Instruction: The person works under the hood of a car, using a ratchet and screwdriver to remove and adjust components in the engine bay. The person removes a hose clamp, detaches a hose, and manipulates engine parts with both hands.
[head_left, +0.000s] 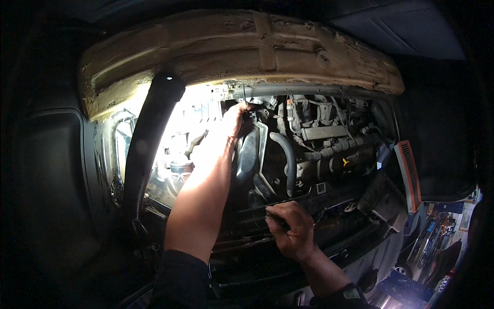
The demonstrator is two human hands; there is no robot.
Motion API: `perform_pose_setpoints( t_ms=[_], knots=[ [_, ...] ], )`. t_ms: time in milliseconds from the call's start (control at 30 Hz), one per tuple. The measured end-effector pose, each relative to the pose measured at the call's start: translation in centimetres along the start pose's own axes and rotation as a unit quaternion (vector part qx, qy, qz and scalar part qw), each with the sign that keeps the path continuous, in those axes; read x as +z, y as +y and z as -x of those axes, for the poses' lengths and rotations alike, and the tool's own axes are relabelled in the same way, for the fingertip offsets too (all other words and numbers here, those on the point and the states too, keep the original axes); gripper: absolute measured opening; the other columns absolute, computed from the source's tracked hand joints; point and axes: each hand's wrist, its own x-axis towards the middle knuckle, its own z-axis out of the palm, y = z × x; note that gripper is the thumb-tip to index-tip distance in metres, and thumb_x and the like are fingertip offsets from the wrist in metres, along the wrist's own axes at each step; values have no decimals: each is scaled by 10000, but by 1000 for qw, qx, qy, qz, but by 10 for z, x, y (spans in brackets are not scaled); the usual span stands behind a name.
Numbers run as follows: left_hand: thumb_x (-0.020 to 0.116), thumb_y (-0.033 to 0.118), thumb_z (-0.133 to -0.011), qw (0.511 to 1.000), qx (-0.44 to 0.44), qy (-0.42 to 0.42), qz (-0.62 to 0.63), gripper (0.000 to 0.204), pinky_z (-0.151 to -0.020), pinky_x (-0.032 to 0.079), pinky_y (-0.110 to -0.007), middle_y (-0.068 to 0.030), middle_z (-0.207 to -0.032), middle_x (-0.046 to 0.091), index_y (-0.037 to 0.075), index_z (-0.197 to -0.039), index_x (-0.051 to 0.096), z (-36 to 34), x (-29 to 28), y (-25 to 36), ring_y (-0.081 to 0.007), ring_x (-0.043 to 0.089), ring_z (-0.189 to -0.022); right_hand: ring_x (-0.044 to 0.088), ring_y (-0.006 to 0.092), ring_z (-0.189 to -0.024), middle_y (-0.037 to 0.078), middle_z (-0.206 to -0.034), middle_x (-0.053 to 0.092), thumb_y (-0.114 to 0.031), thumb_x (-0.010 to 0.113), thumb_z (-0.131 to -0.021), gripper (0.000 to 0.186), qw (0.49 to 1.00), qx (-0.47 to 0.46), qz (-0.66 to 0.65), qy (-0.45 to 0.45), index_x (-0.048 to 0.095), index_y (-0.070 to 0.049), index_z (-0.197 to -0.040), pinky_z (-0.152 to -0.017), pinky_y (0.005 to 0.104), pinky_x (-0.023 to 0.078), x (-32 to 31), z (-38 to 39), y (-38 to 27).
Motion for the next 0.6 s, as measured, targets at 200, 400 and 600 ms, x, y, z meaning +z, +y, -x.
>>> perform_pose_setpoints(
  t_ms=[200, 400, 600],
  knots=[
    [616, 328, -914, 997, -25, 18, -75, 261, -683, 459, -326, -31, -894, 660, 116, -1045, 695, -12, -17, -11, -166, 565, -768, 696, 297, -978, 119, -1074, 703, -79, 735, -921, 238, 1000, 4, 12, -17, 691, -72, -1154, -835, 410, 572, -1, 0, 0],
    [623, 331, -918, 1000, -6, 10, -20, 315, -665, 458, -323, -32, -943, 674, 92, -1114, 689, -28, -31, -29, -166, 568, -759, 695, 305, -967, 128, -1069, 702, -101, 733, -918, 234, 1000, -1, -7, -12, 687, -58, -1144, -844, 418, 569, -2, -1, 0],
    [581, 340, -966, 996, -9, 47, -77, 343, -743, 482, -360, -71, -1027, 656, 62, -1149, 664, -29, -35, -31, -213, 563, -828, 697, 278, -969, 116, -1058, 707, -39, 763, -868, 263, 1000, 3, 19, -11, 712, -47, -1126, -854, 377, 564, -1, 1, 2]
  ],
)
